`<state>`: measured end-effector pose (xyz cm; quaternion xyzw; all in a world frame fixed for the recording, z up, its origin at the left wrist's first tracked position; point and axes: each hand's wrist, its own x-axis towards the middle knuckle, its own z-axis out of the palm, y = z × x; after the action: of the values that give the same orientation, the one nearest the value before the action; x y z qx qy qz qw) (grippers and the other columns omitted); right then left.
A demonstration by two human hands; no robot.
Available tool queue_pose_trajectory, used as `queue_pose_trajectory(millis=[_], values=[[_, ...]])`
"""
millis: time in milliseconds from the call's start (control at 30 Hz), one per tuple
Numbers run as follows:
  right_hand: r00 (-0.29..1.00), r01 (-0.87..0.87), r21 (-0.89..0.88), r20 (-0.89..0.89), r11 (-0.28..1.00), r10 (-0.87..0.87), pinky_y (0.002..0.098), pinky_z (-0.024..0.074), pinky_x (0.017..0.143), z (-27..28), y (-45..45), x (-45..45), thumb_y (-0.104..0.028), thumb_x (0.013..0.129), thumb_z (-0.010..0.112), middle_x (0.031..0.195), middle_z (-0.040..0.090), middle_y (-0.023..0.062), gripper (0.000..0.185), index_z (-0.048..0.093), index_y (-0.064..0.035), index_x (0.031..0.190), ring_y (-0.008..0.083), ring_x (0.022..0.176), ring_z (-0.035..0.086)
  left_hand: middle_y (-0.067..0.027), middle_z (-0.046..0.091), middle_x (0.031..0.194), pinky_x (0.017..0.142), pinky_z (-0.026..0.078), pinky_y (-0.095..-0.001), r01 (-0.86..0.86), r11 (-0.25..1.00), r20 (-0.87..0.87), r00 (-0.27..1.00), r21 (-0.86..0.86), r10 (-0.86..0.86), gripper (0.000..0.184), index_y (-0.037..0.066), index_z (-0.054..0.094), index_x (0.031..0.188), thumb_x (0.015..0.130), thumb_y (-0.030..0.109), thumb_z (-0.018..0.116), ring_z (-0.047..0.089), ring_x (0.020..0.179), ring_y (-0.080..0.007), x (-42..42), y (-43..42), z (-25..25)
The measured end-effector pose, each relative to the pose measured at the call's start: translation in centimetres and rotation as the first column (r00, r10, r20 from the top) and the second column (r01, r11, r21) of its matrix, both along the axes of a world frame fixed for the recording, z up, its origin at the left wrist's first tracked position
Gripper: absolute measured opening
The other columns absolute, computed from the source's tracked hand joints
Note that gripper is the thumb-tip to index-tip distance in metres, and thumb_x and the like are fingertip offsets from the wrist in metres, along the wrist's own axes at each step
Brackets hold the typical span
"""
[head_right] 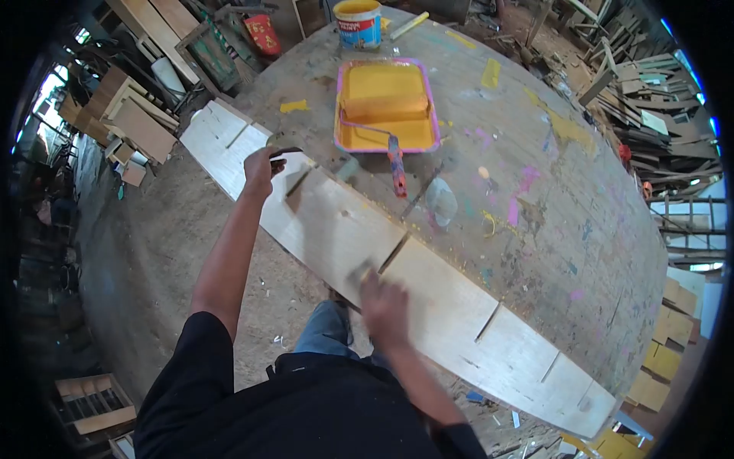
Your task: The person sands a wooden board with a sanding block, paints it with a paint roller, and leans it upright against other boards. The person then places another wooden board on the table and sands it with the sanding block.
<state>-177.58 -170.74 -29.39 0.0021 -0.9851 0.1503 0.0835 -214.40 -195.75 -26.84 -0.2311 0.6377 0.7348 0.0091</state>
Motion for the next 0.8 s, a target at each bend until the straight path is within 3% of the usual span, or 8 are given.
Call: queue_pose_trajectory(millis=[100,200,300,333,467,567,667,800], values=[[0.999,-0.025,0.066,-0.030,0.998,0.027,0.0525,0.0456,0.092,0.0,3.6,1.1,-0.030,0.099,0.069,0.109,0.061,0.0207,0.041,0.069,-0.0108,0.135,0.0385,0.106,0.058,-0.0131,0.073,0.090,0.056,0.058,-0.0306,0.037,0.998,-0.053,0.998,-0.056,-0.040,0.017,-0.007,0.069,0.105,0.099,0.007,0.064,0.074,0.066,-0.0219,-2.2,-1.3,0.3],[0.833,0.549,0.037,0.057,0.835,-0.551,0.0509,0.0468,0.101,1.6,12.2,-2.1,-0.029,0.099,0.069,0.115,0.063,0.0215,0.041,0.071,-0.0080,0.134,0.0392,0.113,0.058,-0.0127,0.073,0.089,0.057,0.058,-0.0298,0.104,0.986,-0.091,0.989,-0.134,-0.117,0.018,-0.008,0.070,0.106,0.099,0.007,0.064,0.075,0.068,-0.0210,-6.4,-2.5,-1.0],[0.717,0.693,0.260,-0.345,0.672,-0.606,0.0504,0.0439,0.090,0.2,9.2,-4.3,-0.025,0.099,0.070,0.108,0.062,0.0191,0.040,0.071,-0.0078,0.135,0.0374,0.103,0.056,-0.0149,0.074,0.090,0.060,0.059,-0.0332,0.194,0.947,-0.165,0.956,-0.256,-0.241,0.020,-0.009,0.070,0.107,0.099,0.008,0.064,0.076,0.069,-0.0235,-12.6,-2.7,-5.1],[0.756,0.626,-0.029,-0.223,0.780,-0.615,0.0527,0.0418,0.087,-0.9,5.8,-5.4,-0.023,0.098,0.070,0.109,0.061,0.0177,0.043,0.070,-0.0093,0.138,0.0369,0.100,0.054,-0.0169,0.075,0.091,0.063,0.059,-0.0369,0.225,0.901,-0.208,0.925,-0.371,-0.317,0.021,-0.009,0.070,0.107,0.098,0.009,0.064,0.076,0.070,-0.0270,-14.7,-3.1,-7.3],[0.914,0.403,0.128,-0.098,0.906,-0.393,0.0581,0.0472,0.098,-1.9,-11.3,-13.2,-0.026,0.099,0.066,0.115,0.062,0.0185,0.062,0.049,-0.0187,0.158,0.0358,0.104,0.059,-0.0251,0.074,0.113,0.099,0.052,-0.0518,0.291,0.373,0.004,0.793,-0.881,-0.609,0.039,-0.007,0.065,0.126,0.098,0.020,0.069,0.067,0.112,-0.0450,-14.3,-2.9,-3.9],[0.892,0.449,0.226,-0.155,0.864,-0.424,0.0531,0.0479,0.093,-1.6,-7.9,-11.5,-0.023,0.098,0.069,0.113,0.062,0.0195,0.047,0.064,-0.0115,0.143,0.0371,0.103,0.057,-0.0235,0.064,0.137,0.114,0.040,-0.0528,0.072,0.281,-0.211,0.494,-0.957,-0.844,0.051,-0.003,0.059,0.142,0.097,0.018,0.069,0.053,0.136,-0.0421,-12.9,-6.9,-5.6],[0.521,0.847,0.198,-0.122,0.494,-0.845,0.0518,0.0497,0.088,0.3,-1.5,-6.6,-0.022,0.099,0.072,0.109,0.060,0.0198,0.048,0.064,-0.0049,0.143,0.0358,0.103,0.055,-0.0212,0.060,0.143,0.119,0.036,-0.0534,0.106,0.214,-0.161,0.368,-0.971,-0.916,0.053,-0.001,0.058,0.145,0.096,0.016,0.069,0.048,0.142,-0.0404,-10.3,-9.5,-2.7],[0.721,0.685,-0.004,-0.137,0.728,-0.679,0.0569,0.0481,0.099,-1.2,-10.7,-19.0,-0.025,0.101,0.069,0.118,0.061,0.0204,0.050,0.060,-0.0123,0.149,0.0400,0.112,0.056,-0.0188,0.059,0.145,0.123,0.033,-0.0535,0.102,0.157,-0.111,0.358,-0.982,-0.927,0.053,-0.001,0.057,0.145,0.095,0.013,0.069,0.045,0.146,-0.0398,-10.3,-9.3,-2.9]])
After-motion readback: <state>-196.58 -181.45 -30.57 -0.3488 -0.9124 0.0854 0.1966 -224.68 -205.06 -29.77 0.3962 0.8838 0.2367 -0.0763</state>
